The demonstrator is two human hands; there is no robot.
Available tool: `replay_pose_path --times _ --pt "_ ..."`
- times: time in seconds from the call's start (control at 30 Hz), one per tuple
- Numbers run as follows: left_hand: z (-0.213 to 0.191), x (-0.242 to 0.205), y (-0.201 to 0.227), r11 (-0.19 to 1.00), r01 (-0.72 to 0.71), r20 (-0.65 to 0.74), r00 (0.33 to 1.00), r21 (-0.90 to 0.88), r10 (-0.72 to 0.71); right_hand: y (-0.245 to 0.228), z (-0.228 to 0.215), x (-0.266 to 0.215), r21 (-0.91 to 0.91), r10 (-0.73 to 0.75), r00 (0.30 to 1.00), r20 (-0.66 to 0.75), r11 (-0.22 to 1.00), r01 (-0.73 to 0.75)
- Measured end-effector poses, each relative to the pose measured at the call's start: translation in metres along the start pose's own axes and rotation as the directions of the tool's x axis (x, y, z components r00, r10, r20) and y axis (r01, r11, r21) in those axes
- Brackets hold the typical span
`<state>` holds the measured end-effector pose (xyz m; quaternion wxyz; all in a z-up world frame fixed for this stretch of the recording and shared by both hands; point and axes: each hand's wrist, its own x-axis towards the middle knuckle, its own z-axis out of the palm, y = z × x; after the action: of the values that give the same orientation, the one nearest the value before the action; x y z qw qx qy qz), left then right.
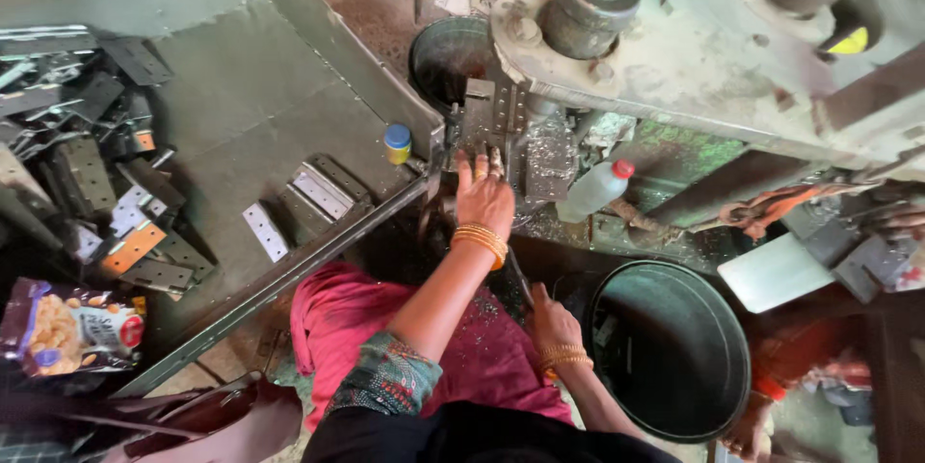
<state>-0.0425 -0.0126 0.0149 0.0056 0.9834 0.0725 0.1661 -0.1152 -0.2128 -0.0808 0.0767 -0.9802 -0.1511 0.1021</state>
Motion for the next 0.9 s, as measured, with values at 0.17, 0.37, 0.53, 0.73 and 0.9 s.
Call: replay_pose_path --times 0.17,0.37,0.53,0.73,0.9 --pt "0.012 0.012 -0.003 0.992 0.075 0.233 0.971 -0.106 -0.048 0.010 0.004 0.012 -0.039 -0.103 0.994 -0.042 0.994 0.102" --pt "0.003 0.024 -0.008 0.995 0.072 0.044 0.997 -0.071 -0.069 0.002 0.015 0.006 -0.003 0.007 1.000 -0.020 1.000 -0.007" --pt "0.004 0.039 -0.004 0.996 0.028 0.244 0.969 0.090 -0.050 0.006 0.007 0.006 -0.173 -0.100 0.994 -0.034 0.981 0.093" --pt "0.014 0.036 -0.005 0.998 0.061 0.217 0.975 -0.030 -0.053 -0.005 0.002 -0.008 -0.023 -0.003 0.999 -0.048 1.000 0.002" --pt "0.012 0.051 -0.006 0.997 0.041 0.276 0.960 0.059 -0.056 -0.005 -0.012 0.000 -0.178 -0.087 0.996 -0.029 0.981 0.081"
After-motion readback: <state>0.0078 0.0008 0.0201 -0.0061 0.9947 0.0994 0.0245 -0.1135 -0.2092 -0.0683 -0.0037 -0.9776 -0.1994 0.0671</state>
